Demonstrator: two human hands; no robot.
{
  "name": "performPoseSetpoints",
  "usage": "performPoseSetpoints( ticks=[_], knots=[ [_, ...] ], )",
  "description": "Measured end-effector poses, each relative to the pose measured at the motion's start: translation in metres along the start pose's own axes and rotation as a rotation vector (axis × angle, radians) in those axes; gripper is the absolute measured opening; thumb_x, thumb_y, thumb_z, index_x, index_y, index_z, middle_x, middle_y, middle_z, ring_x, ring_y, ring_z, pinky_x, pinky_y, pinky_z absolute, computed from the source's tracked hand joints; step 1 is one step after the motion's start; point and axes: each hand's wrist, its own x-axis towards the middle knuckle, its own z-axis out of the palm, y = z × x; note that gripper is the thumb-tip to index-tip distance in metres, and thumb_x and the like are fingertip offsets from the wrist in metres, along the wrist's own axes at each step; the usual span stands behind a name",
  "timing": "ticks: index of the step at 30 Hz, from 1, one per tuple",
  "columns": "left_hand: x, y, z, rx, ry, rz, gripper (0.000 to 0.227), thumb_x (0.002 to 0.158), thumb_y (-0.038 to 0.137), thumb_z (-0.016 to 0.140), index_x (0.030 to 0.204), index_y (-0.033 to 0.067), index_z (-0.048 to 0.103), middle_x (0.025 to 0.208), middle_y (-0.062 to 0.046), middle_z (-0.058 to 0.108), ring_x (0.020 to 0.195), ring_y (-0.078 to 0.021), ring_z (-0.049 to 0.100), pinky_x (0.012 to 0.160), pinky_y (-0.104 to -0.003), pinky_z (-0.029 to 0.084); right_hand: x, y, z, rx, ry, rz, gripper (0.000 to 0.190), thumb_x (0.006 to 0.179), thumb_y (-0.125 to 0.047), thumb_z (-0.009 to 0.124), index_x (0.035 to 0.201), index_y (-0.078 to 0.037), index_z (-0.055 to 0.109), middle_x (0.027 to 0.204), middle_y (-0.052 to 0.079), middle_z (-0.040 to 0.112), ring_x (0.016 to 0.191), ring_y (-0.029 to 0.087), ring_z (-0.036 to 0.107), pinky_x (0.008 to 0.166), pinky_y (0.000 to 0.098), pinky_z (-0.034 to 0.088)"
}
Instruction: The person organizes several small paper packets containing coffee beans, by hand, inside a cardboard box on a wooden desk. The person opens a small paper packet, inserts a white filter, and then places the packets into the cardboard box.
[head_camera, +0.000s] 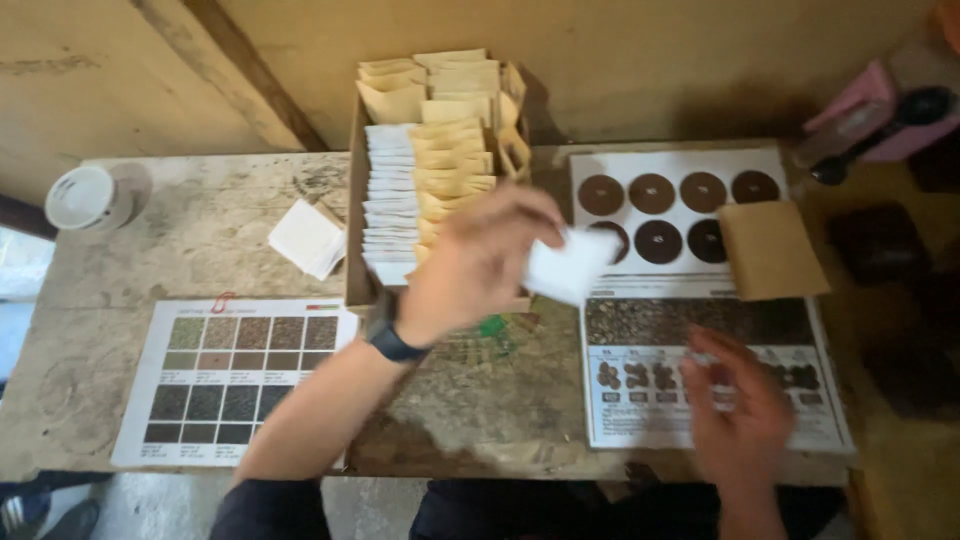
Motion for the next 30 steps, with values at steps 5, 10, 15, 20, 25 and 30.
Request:
performPoseSetpoints(
  ticks=[5, 10, 15, 20, 25, 30],
  knots=[
    [-0.006, 0.036, 0.074, -0.253, -0.143, 0.048, 0.023, 0.094, -0.018, 0.053, 0.101, 0.0007, 0.065, 0.113, -0.014, 0.064, 0.102, -0.0286, 0.070, 0.089, -0.034, 0.063, -0.001, -0.016, 0.008, 0.207, -0.080, 0.175, 0.043, 0.086, -0.013, 0.078, 0.127, -0.005, 0.068, 0.113, 0.008, 0.076, 0.092, 0.013, 0.071, 0.080, 0.0259, 0.059],
    [-0.007, 0.036, 0.121, -0.374, -0.243, 0.076, 0.019, 0.106, -0.008, 0.048, 0.111, 0.0033, 0.062, 0.115, -0.016, 0.063, 0.095, -0.0330, 0.068, 0.074, -0.040, 0.056, -0.015, 0.016, -0.011, 0.077, -0.062, 0.157, 0.030, 0.092, -0.023, 0.074, 0.118, -0.006, 0.074, 0.103, 0.007, 0.079, 0.075, 0.018, 0.079, 0.068, 0.0295, 0.065],
    [0.011, 0.023, 0.166, -0.223, -0.259, -0.177, 0.008, 0.100, 0.012, 0.066, 0.106, 0.0077, 0.066, 0.097, -0.009, 0.069, 0.071, -0.0204, 0.068, 0.065, -0.032, 0.056, -0.031, 0.069, -0.032, -0.176, 0.039, 0.181, 0.030, 0.096, -0.029, 0.073, 0.118, -0.008, 0.077, 0.097, 0.006, 0.078, 0.081, 0.017, 0.074, 0.064, 0.0316, 0.058],
    [0.027, -0.014, 0.249, 0.031, -0.229, -0.207, 0.003, 0.087, 0.014, 0.071, 0.090, 0.0132, 0.070, 0.080, -0.005, 0.068, 0.078, -0.0370, 0.072, 0.067, -0.048, 0.058, -0.028, 0.083, -0.048, -0.191, 0.208, 0.183, 0.024, 0.096, -0.005, 0.079, 0.117, 0.004, 0.075, 0.099, 0.029, 0.074, 0.088, 0.045, 0.071, 0.064, 0.0430, 0.057],
    [0.048, -0.050, 0.307, 0.156, -0.280, -0.147, 0.007, 0.087, 0.015, 0.067, 0.083, 0.0137, 0.072, 0.077, -0.002, 0.066, 0.079, -0.0340, 0.072, 0.069, -0.039, 0.061, -0.032, 0.109, -0.050, -0.264, 0.209, 0.204, 0.028, 0.096, -0.003, 0.073, 0.124, 0.000, 0.074, 0.109, 0.031, 0.074, 0.082, 0.045, 0.071, 0.061, 0.0467, 0.059],
    [0.072, -0.072, 0.336, 0.368, -0.419, -0.101, 0.023, 0.075, 0.029, 0.078, 0.082, 0.0081, 0.074, 0.076, -0.008, 0.067, 0.076, -0.0342, 0.074, 0.064, -0.046, 0.063, -0.026, 0.100, -0.049, -0.308, 0.193, 0.239, 0.030, 0.094, -0.002, 0.073, 0.124, 0.003, 0.073, 0.111, 0.033, 0.073, 0.084, 0.048, 0.071, 0.058, 0.0461, 0.059]
  ],
)
